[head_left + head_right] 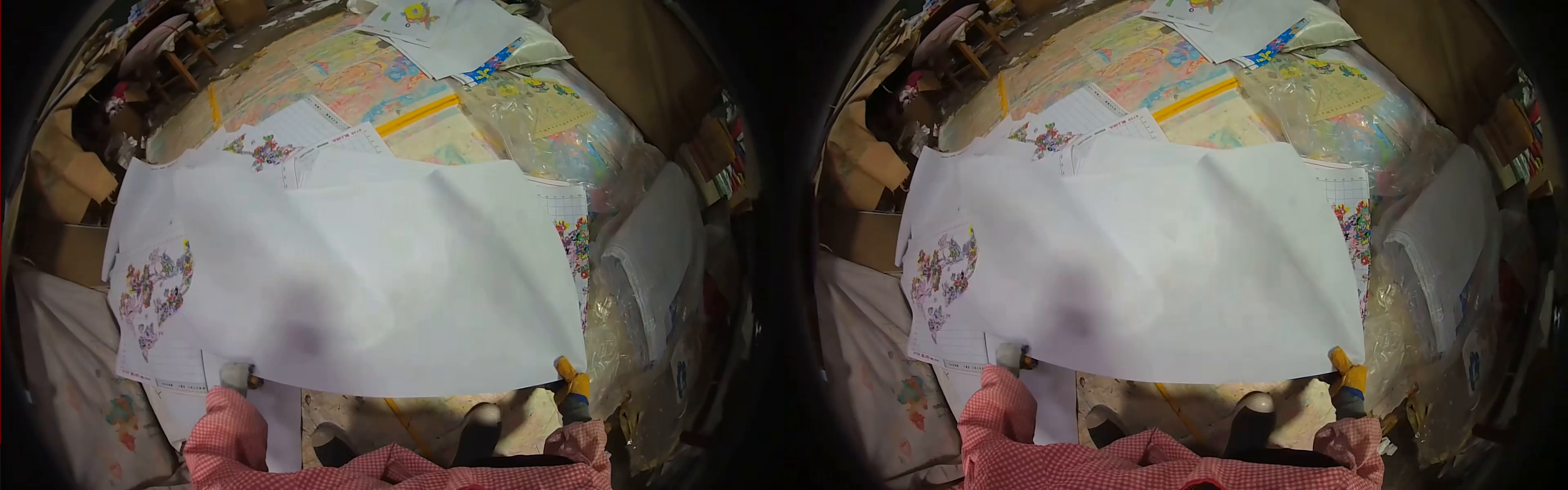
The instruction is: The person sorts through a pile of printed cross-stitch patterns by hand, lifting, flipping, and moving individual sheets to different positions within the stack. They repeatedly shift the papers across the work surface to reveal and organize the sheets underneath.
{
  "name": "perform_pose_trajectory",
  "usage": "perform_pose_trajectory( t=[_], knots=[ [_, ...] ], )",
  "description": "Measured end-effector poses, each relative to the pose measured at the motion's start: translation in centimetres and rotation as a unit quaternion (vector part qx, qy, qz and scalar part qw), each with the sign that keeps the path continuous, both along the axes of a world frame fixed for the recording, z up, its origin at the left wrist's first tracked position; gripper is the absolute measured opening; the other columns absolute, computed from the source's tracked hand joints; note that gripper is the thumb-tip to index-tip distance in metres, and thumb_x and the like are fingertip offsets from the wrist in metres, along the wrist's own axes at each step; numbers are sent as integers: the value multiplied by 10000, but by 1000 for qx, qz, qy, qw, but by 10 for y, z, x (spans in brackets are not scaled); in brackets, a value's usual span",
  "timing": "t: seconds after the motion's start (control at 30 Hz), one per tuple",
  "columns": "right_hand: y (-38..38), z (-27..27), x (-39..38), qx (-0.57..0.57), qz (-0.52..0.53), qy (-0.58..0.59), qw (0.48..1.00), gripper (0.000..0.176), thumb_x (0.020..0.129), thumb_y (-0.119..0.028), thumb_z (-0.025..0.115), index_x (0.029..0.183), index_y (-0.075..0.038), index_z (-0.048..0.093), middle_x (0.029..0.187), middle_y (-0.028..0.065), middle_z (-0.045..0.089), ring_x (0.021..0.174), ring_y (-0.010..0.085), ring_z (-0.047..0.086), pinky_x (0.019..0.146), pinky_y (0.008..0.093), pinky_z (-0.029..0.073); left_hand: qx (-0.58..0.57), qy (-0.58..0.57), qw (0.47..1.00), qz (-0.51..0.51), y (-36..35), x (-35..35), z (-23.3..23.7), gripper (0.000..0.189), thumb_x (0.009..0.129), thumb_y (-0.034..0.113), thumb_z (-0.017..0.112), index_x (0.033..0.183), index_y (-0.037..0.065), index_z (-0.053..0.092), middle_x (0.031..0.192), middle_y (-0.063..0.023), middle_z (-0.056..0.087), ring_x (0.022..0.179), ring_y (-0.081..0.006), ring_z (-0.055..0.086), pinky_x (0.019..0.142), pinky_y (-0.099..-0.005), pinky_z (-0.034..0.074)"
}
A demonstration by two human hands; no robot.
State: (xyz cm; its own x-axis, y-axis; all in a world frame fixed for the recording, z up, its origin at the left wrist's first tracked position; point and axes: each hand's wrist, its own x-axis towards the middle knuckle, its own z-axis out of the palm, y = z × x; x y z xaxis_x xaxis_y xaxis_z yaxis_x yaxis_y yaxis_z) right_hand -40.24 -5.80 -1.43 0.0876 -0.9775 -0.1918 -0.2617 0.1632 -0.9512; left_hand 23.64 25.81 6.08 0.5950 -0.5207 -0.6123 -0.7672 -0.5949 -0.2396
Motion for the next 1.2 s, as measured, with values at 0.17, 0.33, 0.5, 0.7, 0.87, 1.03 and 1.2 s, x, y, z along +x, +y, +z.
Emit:
perform_pose_trajectory(
  t=[0.17,0.33,0.5,0.7,0.87,1.03,1.2],
  knots=[
    [-17,66,21,234,-165,-266,921,510,755,-318,645,1164,-55,493,1101,86,555,960,248,554,842,436,459,198,167,966,-18,-22,-28,15,382,705,378,604,987,120,611,973,-103,616,920,-254,589,795,-367,460],
    [-27,62,1,34,11,197,980,414,824,-244,563,1182,-50,486,1147,86,535,1014,220,519,868,356,433,169,219,933,-228,-58,-62,51,346,759,354,565,1014,121,597,959,-115,617,901,-253,588,787,-369,452],
    [-51,19,-89,50,-126,-279,951,303,845,-37,431,1133,25,499,1130,164,525,1078,254,488,936,363,397,-425,281,860,-23,-191,-134,19,437,810,357,517,1143,76,481,1017,-139,563,886,-263,556,807,-350,426],
    [2,111,-12,140,-144,296,934,413,778,-112,625,1113,79,476,1119,233,499,1041,288,514,853,299,431,-455,128,847,-242,-300,-256,-24,464,810,358,469,1201,109,452,1282,-112,383,1182,-255,345,937,-423,302],
    [10,93,-8,-60,-139,615,774,557,708,-283,710,1069,84,499,1056,229,533,1008,293,506,780,302,432,-247,277,920,-125,-366,-267,-18,404,840,315,400,1204,147,454,1291,-123,339,1122,-303,382,908,-461,311],
    [37,121,21,-26,-166,400,901,409,756,-266,658,972,53,520,874,162,555,828,297,532,666,348,423,-412,268,852,-180,-411,-318,-31,448,822,325,422,1211,103,438,1297,-126,353,1206,-306,325,968,-451,264],
    [60,213,136,-281,118,395,867,386,796,-214,609,1134,-126,446,967,160,549,821,339,529,691,411,430,-252,352,859,-274,-391,-311,-37,497,843,390,419,1225,71,422,1274,-141,406,1240,-282,307,960,-424,291]
  ],
)
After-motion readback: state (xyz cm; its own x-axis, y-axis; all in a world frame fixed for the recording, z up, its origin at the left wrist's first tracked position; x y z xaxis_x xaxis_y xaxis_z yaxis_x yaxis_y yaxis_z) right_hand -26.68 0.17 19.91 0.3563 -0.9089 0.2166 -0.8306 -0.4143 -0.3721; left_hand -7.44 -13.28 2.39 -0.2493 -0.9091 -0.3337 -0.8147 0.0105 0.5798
